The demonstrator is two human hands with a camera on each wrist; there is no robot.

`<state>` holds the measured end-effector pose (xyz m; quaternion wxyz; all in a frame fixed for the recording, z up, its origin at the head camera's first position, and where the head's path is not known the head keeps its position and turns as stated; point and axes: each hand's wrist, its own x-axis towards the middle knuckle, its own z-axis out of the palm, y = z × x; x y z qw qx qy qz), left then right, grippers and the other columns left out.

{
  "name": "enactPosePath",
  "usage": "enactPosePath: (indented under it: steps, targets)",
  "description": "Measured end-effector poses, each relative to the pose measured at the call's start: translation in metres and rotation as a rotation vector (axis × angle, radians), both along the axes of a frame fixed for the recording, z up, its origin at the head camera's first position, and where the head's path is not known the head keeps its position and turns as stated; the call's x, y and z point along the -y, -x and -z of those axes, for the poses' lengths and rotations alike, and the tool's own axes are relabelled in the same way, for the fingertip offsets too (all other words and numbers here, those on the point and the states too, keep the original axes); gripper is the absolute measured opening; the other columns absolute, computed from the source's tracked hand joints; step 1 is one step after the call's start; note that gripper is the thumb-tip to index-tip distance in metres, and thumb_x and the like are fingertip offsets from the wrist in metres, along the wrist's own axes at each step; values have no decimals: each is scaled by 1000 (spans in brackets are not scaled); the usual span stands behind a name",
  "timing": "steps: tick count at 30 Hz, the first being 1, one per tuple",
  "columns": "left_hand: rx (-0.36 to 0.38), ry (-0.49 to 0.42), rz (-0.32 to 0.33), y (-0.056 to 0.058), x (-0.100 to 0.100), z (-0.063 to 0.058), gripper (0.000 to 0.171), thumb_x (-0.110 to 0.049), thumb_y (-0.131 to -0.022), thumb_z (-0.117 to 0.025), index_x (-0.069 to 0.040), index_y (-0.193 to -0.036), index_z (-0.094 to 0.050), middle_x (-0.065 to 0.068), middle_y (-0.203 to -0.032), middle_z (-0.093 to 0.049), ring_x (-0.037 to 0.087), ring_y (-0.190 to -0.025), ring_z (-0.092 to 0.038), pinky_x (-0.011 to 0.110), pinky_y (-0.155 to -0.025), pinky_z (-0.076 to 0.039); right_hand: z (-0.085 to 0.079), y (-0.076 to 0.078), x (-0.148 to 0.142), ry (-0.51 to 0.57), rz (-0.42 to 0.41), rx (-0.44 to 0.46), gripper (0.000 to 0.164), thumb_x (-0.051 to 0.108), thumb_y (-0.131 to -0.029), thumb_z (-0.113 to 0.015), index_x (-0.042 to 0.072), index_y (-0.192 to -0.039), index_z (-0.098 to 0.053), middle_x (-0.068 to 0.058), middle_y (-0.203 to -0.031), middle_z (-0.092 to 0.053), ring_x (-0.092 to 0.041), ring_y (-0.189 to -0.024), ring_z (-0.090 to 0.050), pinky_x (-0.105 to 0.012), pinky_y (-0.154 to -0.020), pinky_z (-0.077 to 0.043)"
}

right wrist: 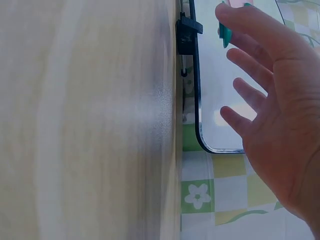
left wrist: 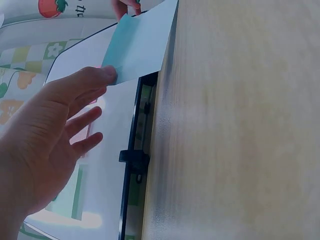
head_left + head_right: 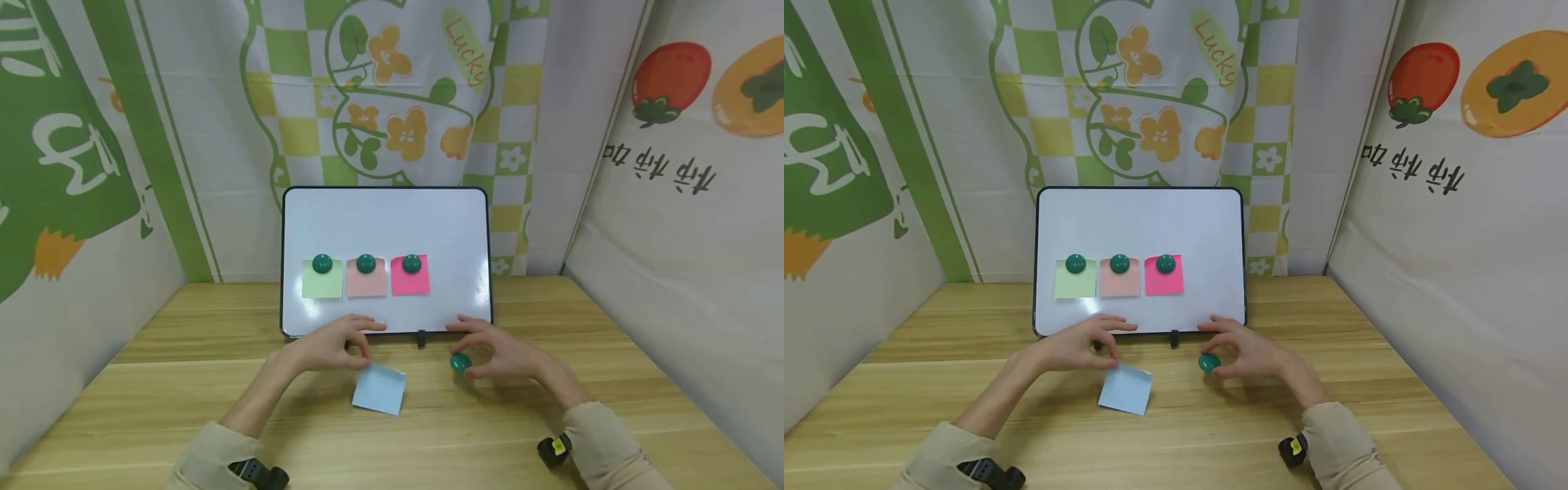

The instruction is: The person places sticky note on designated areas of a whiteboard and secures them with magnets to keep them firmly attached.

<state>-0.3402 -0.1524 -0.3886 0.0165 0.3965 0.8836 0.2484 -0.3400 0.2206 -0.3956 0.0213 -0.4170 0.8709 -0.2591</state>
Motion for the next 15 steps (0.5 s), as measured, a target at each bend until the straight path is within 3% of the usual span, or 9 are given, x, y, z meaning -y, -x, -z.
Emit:
enactPosePath:
  steps: [15]
  targets:
    - [-141, -108, 15, 2, -9, -4, 12, -16, -85, -75, -25, -80, -69, 4, -148, -53, 29, -138, -46, 52, -113, -40, -6, 2, 0, 87, -15, -140, 36, 20, -82, -80, 13, -116, -71, -12, -155, -43, -42, -149, -22, -71, -113, -24]
